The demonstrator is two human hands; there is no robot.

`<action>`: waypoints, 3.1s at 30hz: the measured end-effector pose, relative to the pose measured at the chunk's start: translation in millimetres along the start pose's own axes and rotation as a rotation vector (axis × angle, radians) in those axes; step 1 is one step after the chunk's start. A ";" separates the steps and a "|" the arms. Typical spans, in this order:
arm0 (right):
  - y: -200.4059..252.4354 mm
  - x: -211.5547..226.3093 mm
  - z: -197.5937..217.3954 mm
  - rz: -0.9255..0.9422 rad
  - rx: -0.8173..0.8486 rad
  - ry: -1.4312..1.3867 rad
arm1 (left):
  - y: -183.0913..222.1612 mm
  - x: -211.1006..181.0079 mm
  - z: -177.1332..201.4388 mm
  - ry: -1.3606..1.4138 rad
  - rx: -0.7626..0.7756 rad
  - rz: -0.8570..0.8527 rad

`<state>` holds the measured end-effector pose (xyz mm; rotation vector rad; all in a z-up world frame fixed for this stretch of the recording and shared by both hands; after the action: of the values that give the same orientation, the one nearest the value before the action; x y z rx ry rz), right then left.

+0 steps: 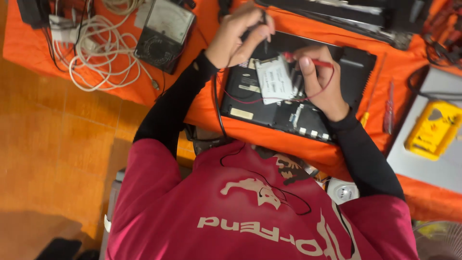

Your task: Testing electronics with a multimeter and using a screwdriver to disassemble laptop components.

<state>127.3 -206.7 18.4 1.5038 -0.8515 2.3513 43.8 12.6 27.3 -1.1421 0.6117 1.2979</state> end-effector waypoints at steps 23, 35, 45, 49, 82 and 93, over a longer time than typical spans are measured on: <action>113.5 116.2 -27.2 0.185 -0.300 0.340 | 117.3 -155.7 -96.9 0.016 -0.242 -0.119; 118.9 98.7 -65.6 0.102 -0.211 0.343 | 144.6 -98.8 -110.1 0.127 -0.208 0.055; 113.5 97.6 -72.8 0.196 -0.078 0.294 | 156.5 -97.0 -111.6 -0.188 -0.284 -0.146; 118.1 91.5 -80.1 0.219 -0.008 0.319 | 163.5 -97.9 -108.2 -0.248 -0.399 -0.218; 138.4 121.6 -44.8 0.278 -0.273 0.447 | 164.6 -118.1 -63.2 0.040 -0.464 -0.213; 173.4 103.1 -2.7 0.256 -0.390 0.512 | 124.1 -130.3 -106.4 -0.126 -0.073 -0.291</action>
<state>-3.7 -357.2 48.1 0.6323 -1.3097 2.3803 -78.5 -152.8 64.4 -1.1520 0.2942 1.1378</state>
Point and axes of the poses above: each hand's wrist, its own y-axis away from the middle knuckle, its own z-axis out of the back of the hand, x = y × z, the point moved 5 cm from there along -y, towards the middle knuckle, and after that the axes turned 7 degrees about z, right-handed, at the moved point
